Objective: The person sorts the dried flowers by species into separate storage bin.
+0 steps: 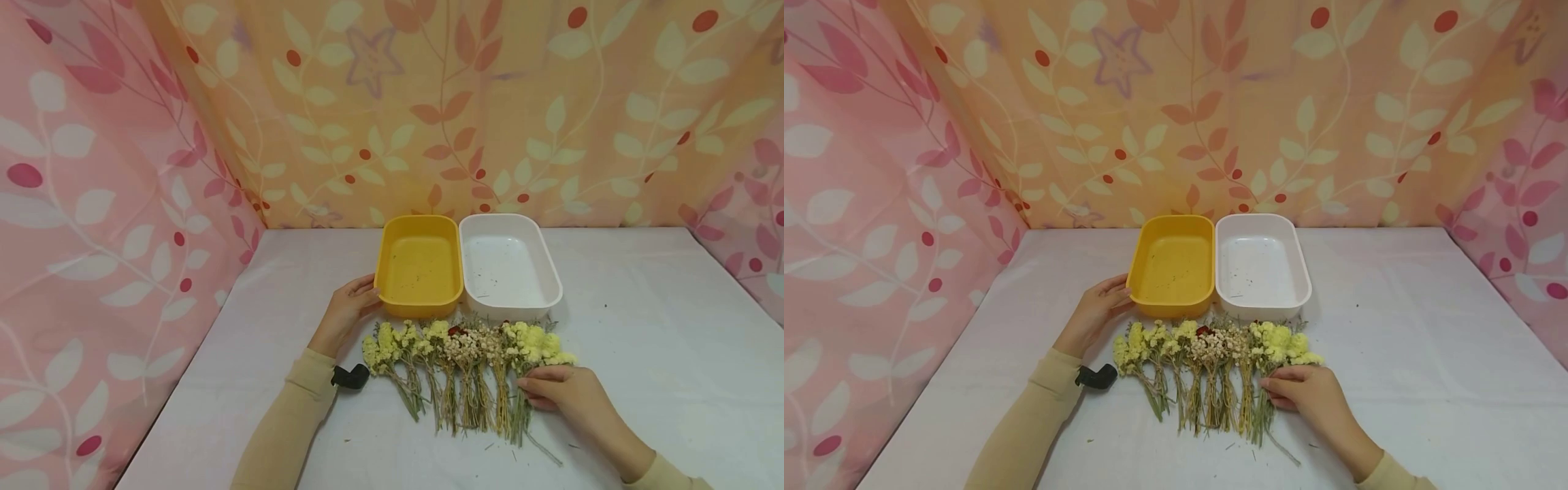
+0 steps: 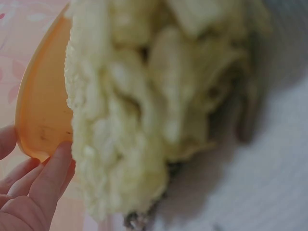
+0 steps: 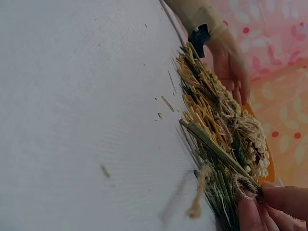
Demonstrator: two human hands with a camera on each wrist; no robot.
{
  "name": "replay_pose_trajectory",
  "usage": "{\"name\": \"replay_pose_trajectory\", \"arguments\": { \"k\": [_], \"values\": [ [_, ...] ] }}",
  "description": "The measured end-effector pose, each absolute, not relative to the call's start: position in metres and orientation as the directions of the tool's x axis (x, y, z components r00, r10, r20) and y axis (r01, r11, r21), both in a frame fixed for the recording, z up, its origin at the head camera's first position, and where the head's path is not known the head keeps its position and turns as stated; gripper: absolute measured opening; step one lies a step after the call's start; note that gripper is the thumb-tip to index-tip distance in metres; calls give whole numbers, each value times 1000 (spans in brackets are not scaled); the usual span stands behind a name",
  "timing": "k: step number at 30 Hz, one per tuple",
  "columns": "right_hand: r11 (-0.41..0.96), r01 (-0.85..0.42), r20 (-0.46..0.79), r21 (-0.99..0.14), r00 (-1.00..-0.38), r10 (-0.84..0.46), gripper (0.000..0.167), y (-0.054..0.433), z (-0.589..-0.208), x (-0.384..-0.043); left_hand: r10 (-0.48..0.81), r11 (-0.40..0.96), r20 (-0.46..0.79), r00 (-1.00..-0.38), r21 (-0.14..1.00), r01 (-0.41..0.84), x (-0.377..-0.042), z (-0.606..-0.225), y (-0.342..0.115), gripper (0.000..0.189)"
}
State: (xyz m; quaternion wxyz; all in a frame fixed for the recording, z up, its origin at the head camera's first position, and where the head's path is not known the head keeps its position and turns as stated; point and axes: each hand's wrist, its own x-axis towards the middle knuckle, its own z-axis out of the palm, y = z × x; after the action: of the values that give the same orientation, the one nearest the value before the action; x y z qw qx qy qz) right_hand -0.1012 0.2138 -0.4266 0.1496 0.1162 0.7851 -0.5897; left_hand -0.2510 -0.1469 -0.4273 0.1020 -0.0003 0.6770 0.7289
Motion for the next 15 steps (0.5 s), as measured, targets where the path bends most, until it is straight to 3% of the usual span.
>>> {"name": "replay_pose_trajectory", "arguments": {
  "k": [15],
  "values": [
    [424,349,-357,-836,-932,63,48,220,-410,-97,160,-76,-139,-977,985,-153,-252,-428,-148,52]
  ]
}}
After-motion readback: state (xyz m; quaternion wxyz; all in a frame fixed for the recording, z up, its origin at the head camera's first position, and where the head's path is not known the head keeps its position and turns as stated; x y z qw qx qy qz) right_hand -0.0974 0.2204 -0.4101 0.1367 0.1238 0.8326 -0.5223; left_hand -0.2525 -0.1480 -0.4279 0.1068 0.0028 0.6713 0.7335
